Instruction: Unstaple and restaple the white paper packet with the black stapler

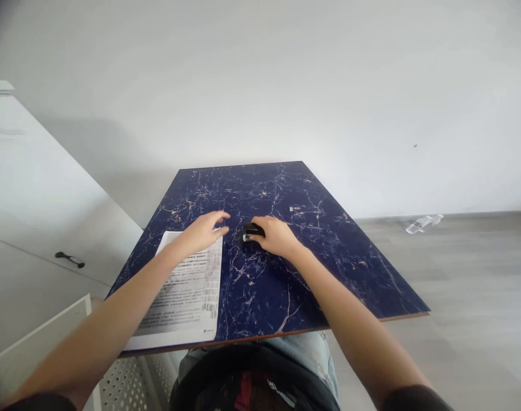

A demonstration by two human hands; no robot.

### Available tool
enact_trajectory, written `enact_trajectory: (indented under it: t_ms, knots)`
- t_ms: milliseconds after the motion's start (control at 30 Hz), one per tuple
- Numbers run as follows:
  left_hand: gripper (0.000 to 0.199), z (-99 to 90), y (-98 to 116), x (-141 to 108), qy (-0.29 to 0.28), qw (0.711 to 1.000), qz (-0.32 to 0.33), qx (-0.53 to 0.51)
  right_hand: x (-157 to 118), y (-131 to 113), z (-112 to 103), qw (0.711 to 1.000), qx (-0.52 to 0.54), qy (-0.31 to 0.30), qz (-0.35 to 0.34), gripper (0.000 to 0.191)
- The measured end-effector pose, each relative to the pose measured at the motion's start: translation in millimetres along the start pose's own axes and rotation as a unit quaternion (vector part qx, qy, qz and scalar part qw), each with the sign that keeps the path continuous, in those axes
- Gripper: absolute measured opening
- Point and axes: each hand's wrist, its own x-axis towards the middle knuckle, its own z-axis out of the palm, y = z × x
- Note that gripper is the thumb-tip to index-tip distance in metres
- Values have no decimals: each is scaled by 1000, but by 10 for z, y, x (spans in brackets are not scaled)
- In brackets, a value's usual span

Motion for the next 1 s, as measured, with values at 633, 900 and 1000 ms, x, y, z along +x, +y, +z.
enact_trajectory:
  t_ms: [633,900,1000]
  knots:
    - [19,742,-582,191,80,839,-68,-534,156,423,426,870,328,88,357,32]
    - [18,770,-601,195,151,833,-67,-527,138,384,506,874,355,112,313,25]
    - [18,743,-609,198,170,833,-77,-521,132,389,523,891,317,118,302,26]
